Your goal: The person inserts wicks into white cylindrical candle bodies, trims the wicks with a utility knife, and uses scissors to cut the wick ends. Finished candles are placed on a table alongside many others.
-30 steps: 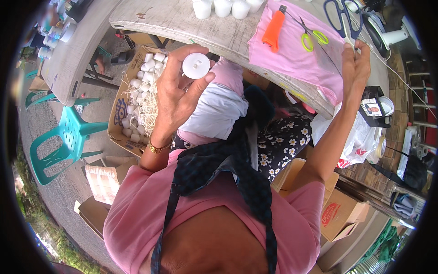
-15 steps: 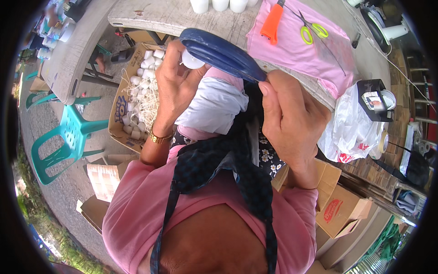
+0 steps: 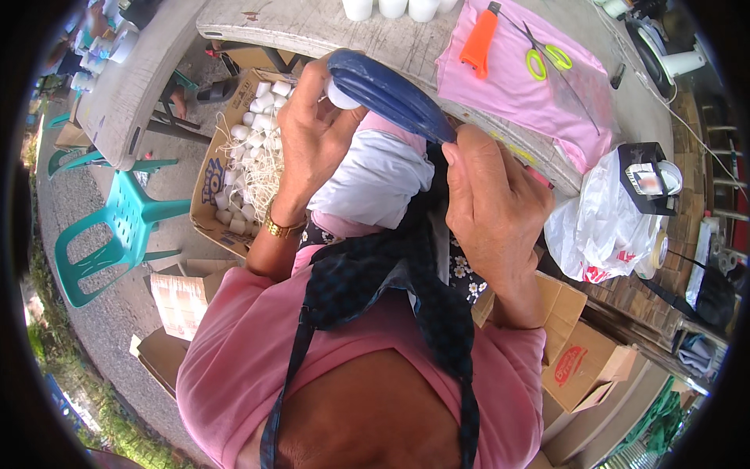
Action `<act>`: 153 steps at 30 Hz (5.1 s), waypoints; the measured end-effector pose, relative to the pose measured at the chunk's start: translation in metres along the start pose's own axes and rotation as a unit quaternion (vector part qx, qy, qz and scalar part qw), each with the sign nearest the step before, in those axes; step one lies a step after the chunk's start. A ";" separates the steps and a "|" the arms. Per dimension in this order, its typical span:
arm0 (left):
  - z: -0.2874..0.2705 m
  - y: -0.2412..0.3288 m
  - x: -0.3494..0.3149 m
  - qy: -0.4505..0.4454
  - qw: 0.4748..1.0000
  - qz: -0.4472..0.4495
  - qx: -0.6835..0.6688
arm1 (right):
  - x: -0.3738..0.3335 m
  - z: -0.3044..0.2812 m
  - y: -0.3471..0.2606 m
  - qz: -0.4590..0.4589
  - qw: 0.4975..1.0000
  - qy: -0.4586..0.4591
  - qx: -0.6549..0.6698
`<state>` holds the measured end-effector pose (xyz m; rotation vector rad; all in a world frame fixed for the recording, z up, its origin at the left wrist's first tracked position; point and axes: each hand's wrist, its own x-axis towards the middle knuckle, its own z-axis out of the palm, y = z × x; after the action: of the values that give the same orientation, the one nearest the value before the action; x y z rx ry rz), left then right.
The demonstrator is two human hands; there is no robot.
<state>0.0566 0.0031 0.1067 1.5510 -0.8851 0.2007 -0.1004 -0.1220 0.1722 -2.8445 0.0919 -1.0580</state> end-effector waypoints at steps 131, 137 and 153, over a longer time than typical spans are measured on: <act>-0.001 0.001 0.041 0.038 0.985 0.106 0.133 | -0.011 0.009 -0.001 0.300 0.880 0.094 0.355; 0.002 -0.002 0.045 0.080 0.974 0.159 0.139 | -0.005 0.000 -0.009 0.300 0.879 0.204 0.308; -0.003 -0.004 0.043 0.089 0.969 0.189 0.131 | -0.002 0.000 -0.012 0.205 0.954 0.155 0.152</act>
<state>0.0894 -0.0125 0.1298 1.5632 -1.0345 0.7469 -0.1019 -0.1104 0.1723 -2.2357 0.4762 -1.2777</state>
